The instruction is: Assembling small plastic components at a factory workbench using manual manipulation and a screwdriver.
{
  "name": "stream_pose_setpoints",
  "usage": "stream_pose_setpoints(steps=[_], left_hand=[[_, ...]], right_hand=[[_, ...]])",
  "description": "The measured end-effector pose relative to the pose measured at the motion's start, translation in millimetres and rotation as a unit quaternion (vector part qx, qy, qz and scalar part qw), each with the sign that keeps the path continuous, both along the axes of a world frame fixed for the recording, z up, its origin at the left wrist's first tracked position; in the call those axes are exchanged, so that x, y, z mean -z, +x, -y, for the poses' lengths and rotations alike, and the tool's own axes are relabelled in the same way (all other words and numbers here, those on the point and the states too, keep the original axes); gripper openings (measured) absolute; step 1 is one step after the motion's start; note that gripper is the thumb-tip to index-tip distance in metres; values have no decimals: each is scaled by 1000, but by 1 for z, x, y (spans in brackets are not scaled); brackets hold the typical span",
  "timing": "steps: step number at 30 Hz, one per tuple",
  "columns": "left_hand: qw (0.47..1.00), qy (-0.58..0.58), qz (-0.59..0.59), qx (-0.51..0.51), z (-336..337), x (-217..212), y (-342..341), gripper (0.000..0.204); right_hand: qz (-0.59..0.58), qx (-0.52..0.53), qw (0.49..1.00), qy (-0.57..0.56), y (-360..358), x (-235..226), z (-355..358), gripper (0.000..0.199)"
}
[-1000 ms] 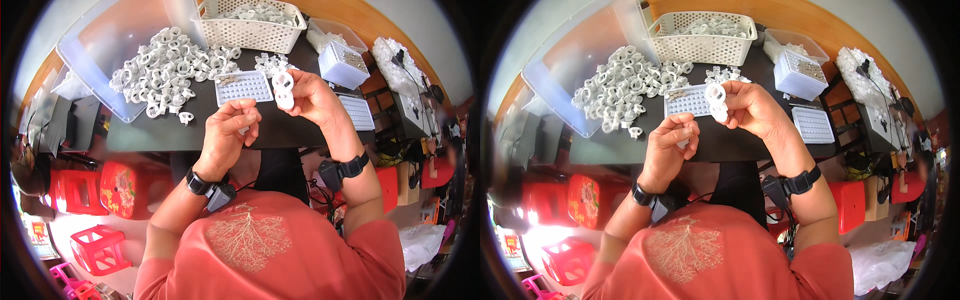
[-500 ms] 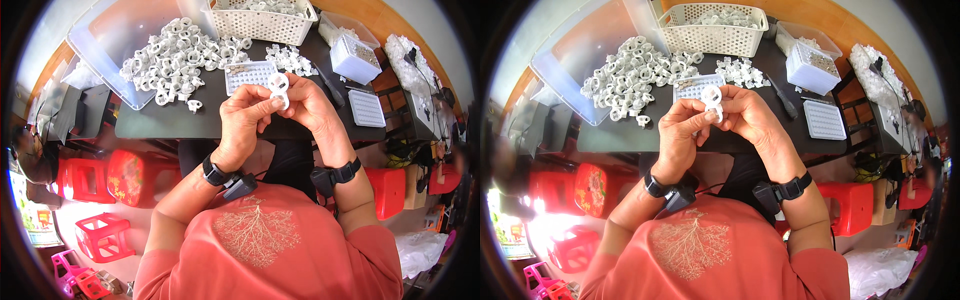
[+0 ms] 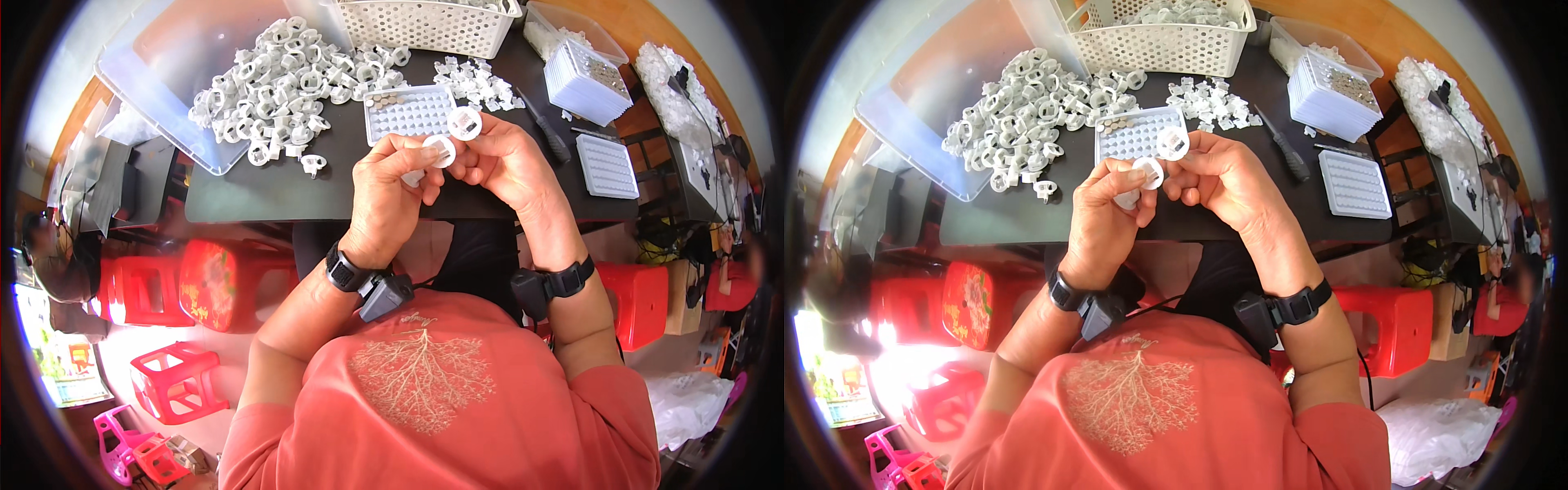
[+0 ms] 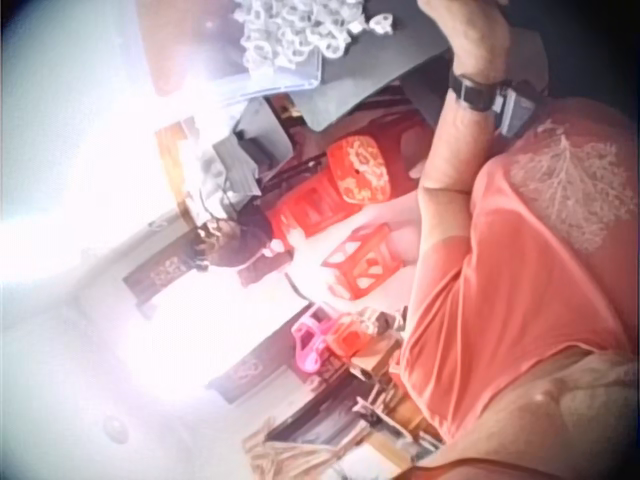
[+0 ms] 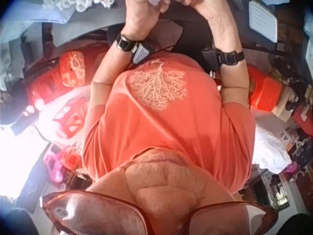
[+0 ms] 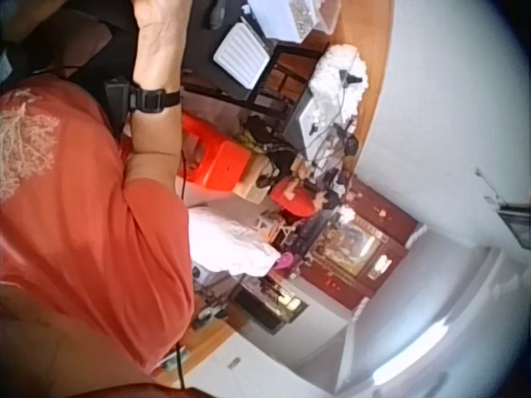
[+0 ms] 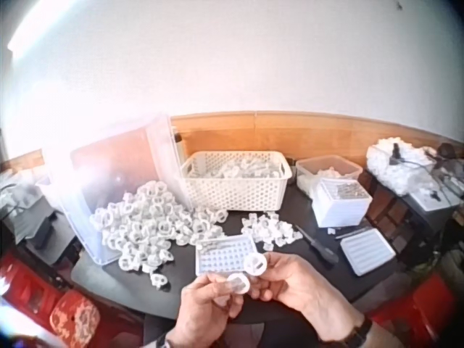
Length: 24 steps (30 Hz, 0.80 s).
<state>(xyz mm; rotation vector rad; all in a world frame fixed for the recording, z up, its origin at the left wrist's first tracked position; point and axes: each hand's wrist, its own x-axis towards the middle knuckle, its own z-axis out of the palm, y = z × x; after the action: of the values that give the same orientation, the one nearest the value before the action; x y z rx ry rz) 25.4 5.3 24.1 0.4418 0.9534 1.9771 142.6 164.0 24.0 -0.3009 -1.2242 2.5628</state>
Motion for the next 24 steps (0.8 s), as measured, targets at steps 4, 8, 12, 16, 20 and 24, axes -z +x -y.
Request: stream_pose_setpoints(steps=[4, 8, 12, 16, 20, 24], left_hand=[[1000, -14, 20, 10, 1, -5, -3, 11], [999, -3, 26, 38, 3, -2, -8, 11], [996, 42, 64, 45, 2, 9, -13, 12], [991, 74, 94, 64, 0, 14, -17, 15], [990, 80, 89, 73, 0, 11, -16, 18], [990, 77, 55, 108, 0, 20, -22, 19]], right_hand=[[3, -5, 1000, 13, 1, -2, 1, 18], [26, 10, 998, 59, -1, -4, 8, 18], [31, 19, 997, 72, -2, -5, 9, 17], [38, 24, 997, 68, -1, -6, 10, 17], [32, 24, 997, 63, -1, -4, 9, 18], [32, 39, 997, 58, 2, -6, 9, 19]])
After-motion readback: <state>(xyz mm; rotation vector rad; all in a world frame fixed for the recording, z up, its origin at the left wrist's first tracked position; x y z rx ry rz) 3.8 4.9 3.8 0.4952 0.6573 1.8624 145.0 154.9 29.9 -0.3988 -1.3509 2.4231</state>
